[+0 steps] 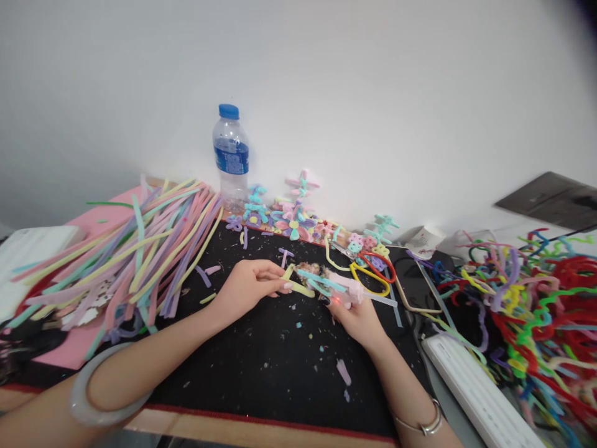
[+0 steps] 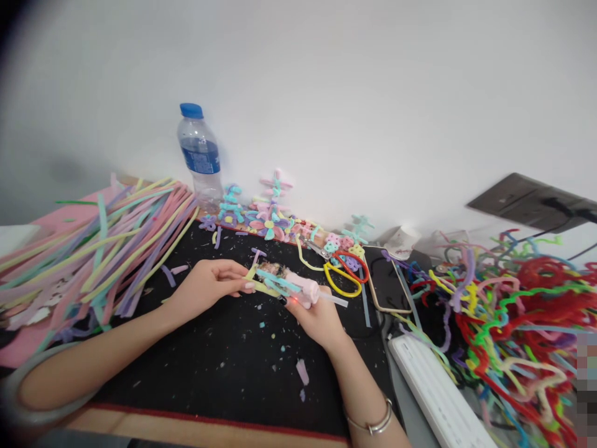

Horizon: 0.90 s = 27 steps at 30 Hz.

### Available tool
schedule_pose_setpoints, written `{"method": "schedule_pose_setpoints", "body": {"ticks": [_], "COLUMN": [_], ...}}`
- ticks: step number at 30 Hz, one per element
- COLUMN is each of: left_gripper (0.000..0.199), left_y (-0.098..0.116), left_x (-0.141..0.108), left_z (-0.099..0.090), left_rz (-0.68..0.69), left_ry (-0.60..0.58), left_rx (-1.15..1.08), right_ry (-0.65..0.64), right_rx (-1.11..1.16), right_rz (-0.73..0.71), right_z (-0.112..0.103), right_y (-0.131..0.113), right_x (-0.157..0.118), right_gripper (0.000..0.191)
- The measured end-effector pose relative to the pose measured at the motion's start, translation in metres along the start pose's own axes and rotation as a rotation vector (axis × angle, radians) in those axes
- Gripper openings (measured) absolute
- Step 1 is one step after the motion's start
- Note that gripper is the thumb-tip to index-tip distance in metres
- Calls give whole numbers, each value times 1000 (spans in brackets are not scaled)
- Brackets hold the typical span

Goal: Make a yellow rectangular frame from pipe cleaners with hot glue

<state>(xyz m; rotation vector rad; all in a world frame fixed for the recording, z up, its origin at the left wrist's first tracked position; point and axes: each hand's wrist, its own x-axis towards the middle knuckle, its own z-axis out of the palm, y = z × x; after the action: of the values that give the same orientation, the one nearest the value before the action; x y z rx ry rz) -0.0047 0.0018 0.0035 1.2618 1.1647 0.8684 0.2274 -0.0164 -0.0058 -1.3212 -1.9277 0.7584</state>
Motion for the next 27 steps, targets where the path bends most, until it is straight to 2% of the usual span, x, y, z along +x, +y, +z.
{"method": "schedule_pose_setpoints", "body": {"ticks": [13, 17, 20, 27], "left_gripper": [24, 22, 20, 23], "left_y": [0, 1, 1, -3], "left_x": [0, 0, 1, 3], "left_z": [0, -1, -1, -3], "left_rz": [15, 3, -16, -57], "left_ry": [2, -7, 2, 4], "left_rx": [13, 1, -20, -94], "right_ry": [-23, -6, 40, 234], "right_rx": [-45, -115, -205, -281], "right_rz": [-18, -74, -112, -39], "right_z": [-1, -4, -6, -14], "right_y": [-1, -3, -3, 0], "right_x": [1, 3, 6, 9], "right_gripper": [17, 17, 17, 14]}}
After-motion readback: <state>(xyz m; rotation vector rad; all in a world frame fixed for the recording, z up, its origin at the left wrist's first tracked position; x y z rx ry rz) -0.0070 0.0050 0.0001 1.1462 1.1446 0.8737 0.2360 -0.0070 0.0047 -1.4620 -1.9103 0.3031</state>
